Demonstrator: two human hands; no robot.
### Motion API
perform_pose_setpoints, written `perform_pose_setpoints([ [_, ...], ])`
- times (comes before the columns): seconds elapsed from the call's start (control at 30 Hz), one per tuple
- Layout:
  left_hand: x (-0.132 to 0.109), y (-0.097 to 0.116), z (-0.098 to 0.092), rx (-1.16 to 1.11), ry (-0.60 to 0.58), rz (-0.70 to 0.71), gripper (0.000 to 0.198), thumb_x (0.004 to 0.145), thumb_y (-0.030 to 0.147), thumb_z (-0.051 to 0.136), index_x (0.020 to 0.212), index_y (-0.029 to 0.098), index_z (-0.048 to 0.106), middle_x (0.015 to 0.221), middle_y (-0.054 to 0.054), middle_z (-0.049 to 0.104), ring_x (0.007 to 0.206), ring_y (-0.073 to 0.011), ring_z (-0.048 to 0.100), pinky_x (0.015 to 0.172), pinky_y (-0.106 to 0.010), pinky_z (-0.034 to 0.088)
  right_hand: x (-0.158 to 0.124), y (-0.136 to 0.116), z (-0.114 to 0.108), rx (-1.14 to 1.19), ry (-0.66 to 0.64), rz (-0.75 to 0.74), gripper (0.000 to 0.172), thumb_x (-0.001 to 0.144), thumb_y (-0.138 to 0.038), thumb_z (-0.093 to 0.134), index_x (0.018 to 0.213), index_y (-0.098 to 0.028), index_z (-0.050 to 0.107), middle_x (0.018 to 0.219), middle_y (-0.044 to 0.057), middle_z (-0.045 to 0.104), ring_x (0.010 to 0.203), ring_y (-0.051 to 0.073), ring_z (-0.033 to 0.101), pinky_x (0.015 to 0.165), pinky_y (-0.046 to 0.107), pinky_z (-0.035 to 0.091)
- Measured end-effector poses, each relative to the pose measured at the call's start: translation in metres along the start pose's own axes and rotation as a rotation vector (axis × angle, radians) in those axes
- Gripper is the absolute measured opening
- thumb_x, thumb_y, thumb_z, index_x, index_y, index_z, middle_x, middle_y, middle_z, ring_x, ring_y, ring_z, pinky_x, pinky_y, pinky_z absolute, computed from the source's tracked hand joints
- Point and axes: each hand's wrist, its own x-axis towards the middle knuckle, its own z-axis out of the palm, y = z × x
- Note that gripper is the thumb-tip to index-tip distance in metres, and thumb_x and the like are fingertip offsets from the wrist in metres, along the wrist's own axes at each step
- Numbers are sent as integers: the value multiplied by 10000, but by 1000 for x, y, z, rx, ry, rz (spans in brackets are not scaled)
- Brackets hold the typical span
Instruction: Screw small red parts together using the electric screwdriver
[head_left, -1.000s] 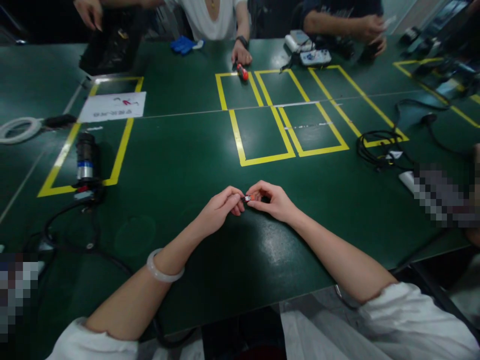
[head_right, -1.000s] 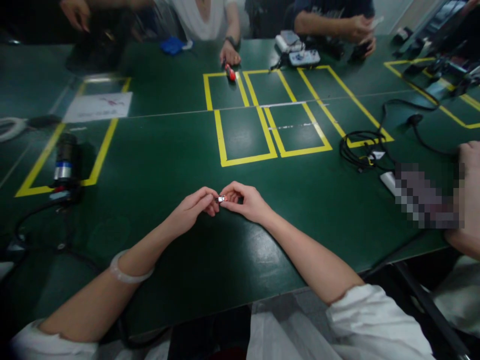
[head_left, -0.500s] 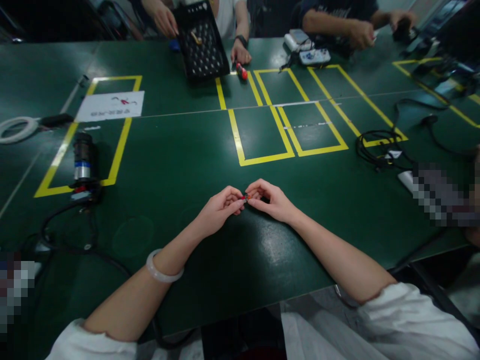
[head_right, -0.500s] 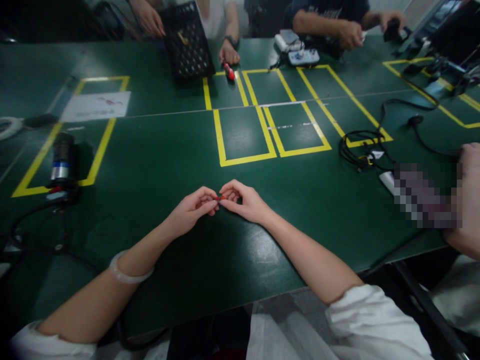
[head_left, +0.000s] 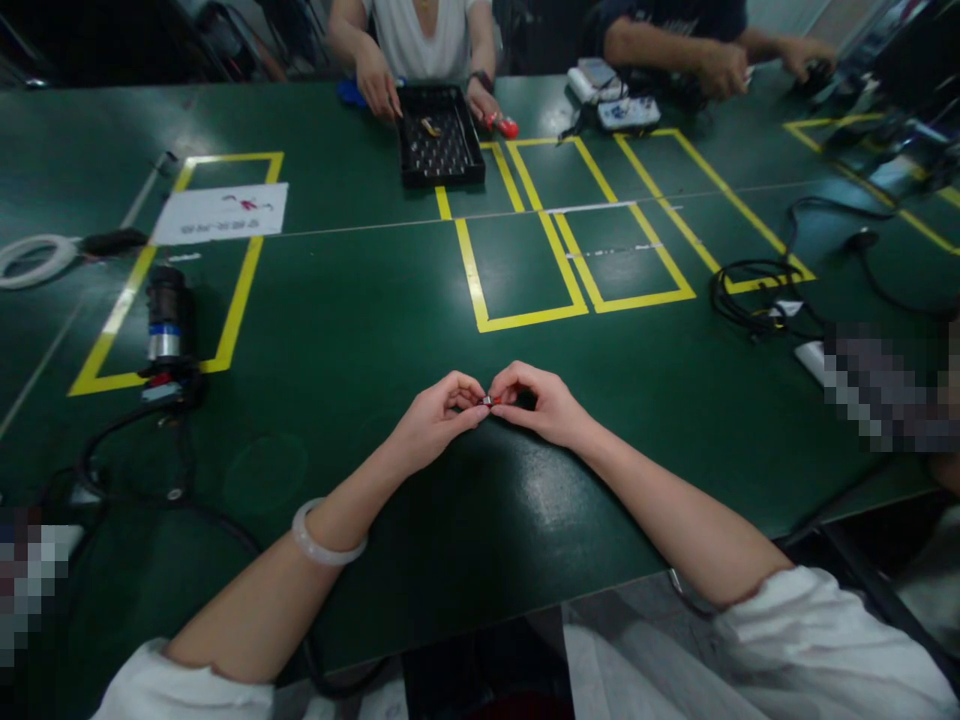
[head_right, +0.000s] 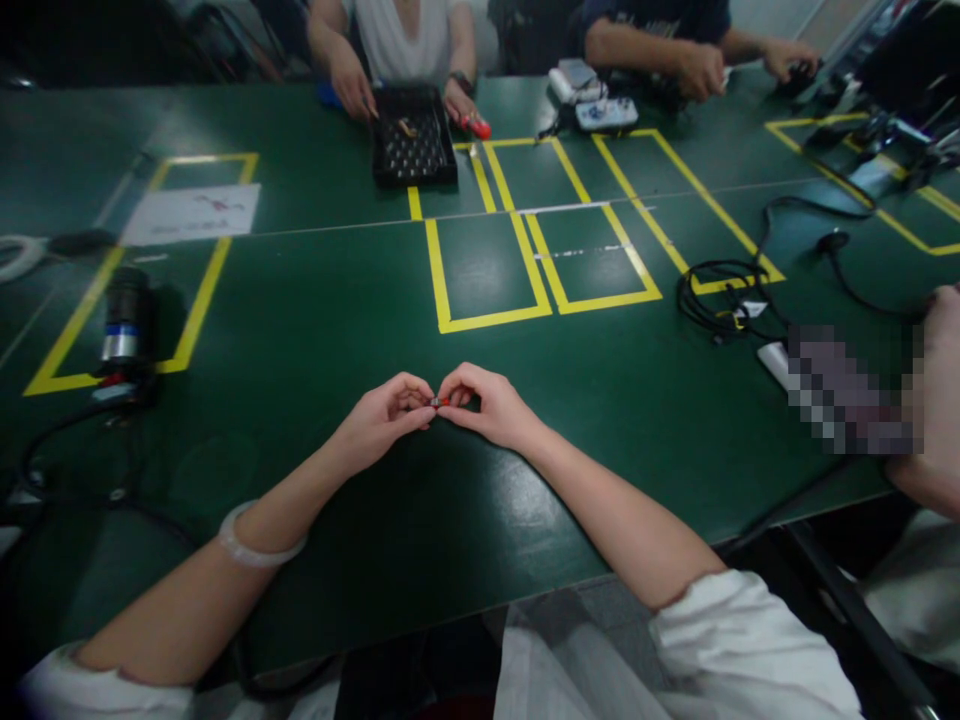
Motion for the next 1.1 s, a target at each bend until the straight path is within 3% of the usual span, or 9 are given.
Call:
perform_pose_setpoints([
  [0.37, 0, -1, 0, -12, 21, -3, 297, 839, 365, 697, 1005, 155, 566, 946, -43, 612, 865, -144, 601, 742, -274, 539, -1, -1, -1, -152, 9, -26, 126, 845, -215, 684, 950, -195, 617, 903, 25, 631, 785, 143, 600, 725, 287, 494],
  [0.57, -1, 5, 0, -20, 8, -48, 310, 866, 408, 659, 1010, 147, 574, 910, -37, 610, 835, -143, 609, 737, -283, 551, -2, -2, 0, -77, -27, -3, 149, 861, -261, 686, 983, -191, 639, 896, 22, 659, 763, 136, 615, 721, 282, 504],
  [0.83, -1, 5, 0, -2, 2, -38, 379, 963, 491, 475, 955, 134, 602, 870, -52, 627, 778, -145, 620, 739, -295, 545, -1, 1, 1, 162, -12, 199, 241, 886, -408, 669, 922, -175, 625, 800, 28, 716, 727, 142, 659, 680, 272, 505],
  [0.93, 0, 3, 0, -13, -8, -28, 385, 961, 497, 480, 973, 134, 607, 881, -58, 637, 793, -147, 622, 748, -296, 541, -1, 3, 1, 203, -11, 220, 277, 883, -439, 668, 917, -169, 616, 774, 27, 710, 715, 144, 664, 672, 270, 503],
  [1.1, -1, 5, -1, -49, -9, -34, 321, 902, 443, 609, 1011, 142, 586, 873, -42, 636, 789, -142, 625, 745, -289, 537, -2, 1, 1, 81, -24, 137, 206, 876, -376, 685, 938, -186, 639, 805, 7, 674, 713, 125, 606, 676, 261, 486],
])
